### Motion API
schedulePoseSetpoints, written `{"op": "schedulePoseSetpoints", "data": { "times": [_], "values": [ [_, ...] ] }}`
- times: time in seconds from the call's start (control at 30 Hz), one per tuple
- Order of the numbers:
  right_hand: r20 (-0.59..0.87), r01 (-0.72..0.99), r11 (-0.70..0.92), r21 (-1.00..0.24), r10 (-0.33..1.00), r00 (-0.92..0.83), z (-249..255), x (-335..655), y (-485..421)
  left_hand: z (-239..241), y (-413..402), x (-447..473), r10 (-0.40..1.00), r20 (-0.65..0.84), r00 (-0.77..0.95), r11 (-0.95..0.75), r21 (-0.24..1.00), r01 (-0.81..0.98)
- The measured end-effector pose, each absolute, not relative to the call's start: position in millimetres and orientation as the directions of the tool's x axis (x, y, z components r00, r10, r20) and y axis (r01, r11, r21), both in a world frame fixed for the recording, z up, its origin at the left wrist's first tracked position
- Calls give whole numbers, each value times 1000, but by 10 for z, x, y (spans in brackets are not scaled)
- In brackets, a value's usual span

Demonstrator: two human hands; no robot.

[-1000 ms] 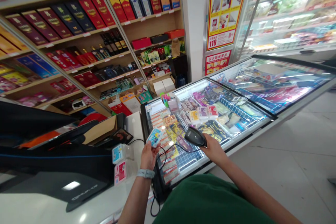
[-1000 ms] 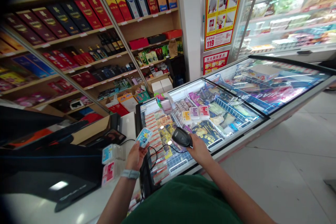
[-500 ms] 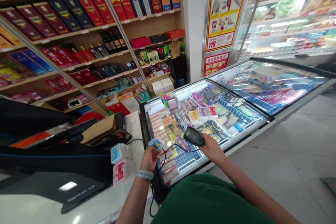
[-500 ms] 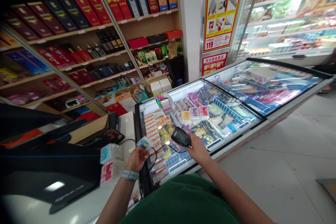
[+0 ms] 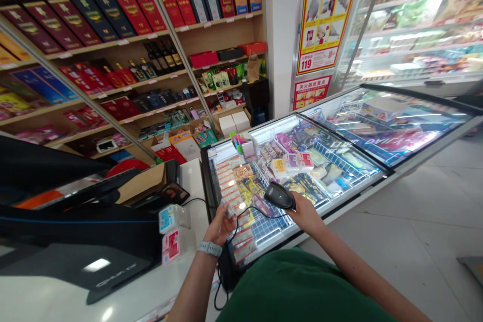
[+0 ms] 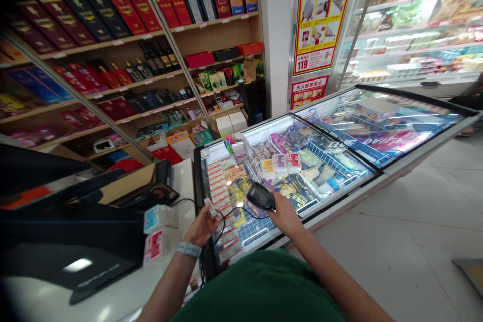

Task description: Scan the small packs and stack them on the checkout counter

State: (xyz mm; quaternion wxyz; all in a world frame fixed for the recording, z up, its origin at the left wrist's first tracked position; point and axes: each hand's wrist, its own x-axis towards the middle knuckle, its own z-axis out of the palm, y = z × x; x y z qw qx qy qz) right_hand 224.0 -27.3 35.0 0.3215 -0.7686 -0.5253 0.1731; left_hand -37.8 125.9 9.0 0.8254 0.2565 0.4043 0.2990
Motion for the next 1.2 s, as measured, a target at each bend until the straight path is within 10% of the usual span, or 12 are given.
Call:
{"op": "schedulePoseSetpoints", "data": {
  "times": [0.8, 1.2],
  "values": [
    [80, 696, -238, -677, 917, 390, 341, 2279, -279, 272, 1279, -403, 610, -382, 695, 772, 486, -411],
    [81, 688, -241, -684, 913, 400, 411, 2265, -284, 21, 1375, -295, 733, -576, 362, 675, 555, -486]
  ]
}}
